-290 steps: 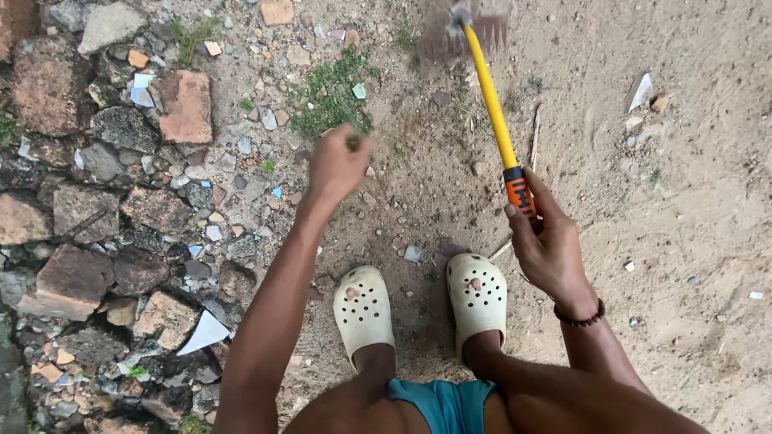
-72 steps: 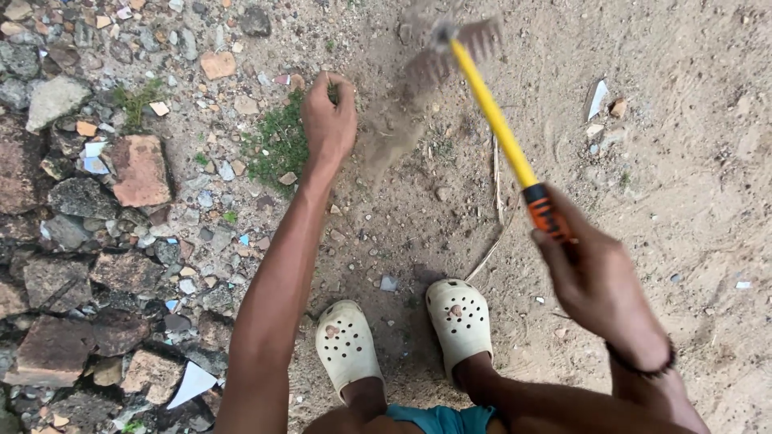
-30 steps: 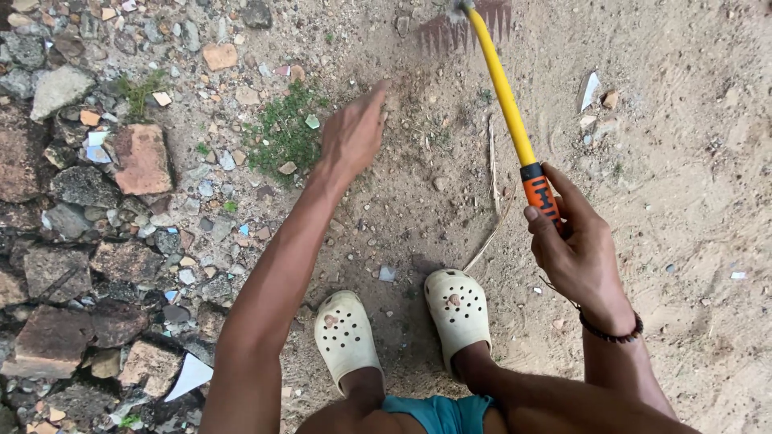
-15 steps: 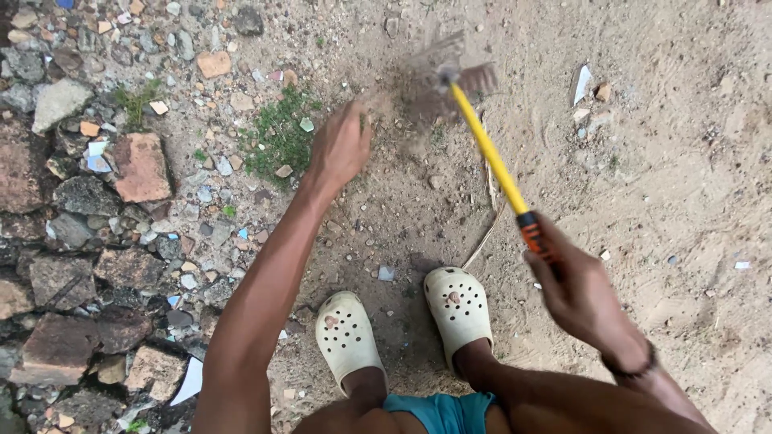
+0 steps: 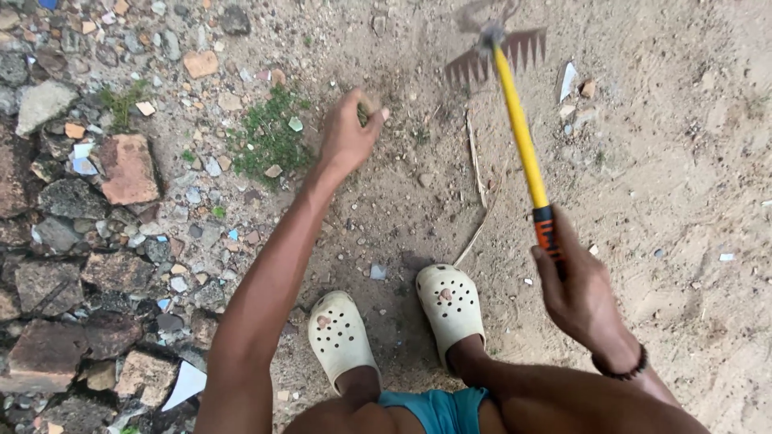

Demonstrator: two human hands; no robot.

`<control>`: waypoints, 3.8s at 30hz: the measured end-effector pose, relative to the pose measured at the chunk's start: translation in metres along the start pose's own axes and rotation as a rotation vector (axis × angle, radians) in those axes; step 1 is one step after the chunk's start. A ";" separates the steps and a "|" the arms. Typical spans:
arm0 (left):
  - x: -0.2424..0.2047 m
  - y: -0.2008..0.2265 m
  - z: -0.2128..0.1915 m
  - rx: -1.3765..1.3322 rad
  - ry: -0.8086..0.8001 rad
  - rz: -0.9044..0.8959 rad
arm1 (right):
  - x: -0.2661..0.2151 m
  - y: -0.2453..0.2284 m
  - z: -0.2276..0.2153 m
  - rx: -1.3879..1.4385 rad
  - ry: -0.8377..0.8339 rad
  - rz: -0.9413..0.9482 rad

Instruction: Raking and picking up small debris and grass from a dirt area.

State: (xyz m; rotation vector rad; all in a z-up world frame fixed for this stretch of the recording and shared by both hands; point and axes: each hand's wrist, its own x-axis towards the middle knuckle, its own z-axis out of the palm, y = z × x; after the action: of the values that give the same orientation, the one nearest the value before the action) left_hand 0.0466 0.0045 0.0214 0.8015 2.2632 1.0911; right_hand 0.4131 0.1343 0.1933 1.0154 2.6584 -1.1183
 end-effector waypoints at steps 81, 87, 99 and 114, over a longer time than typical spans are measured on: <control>-0.052 -0.025 0.040 0.435 0.055 0.188 | -0.002 -0.012 0.014 0.344 0.036 0.221; -0.057 -0.042 0.023 0.346 0.113 0.195 | -0.006 -0.009 0.023 0.345 0.039 0.279; -0.033 -0.049 0.060 0.813 0.041 0.628 | -0.004 -0.009 0.022 0.344 0.042 0.209; -0.076 -0.018 -0.004 -0.015 0.133 -0.049 | 0.002 -0.011 0.030 0.177 0.065 0.024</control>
State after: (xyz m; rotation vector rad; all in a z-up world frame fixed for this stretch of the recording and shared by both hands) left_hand 0.0921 -0.0592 0.0229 0.6820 2.3681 1.1684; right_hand 0.3998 0.1096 0.1772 1.1275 2.6262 -1.3583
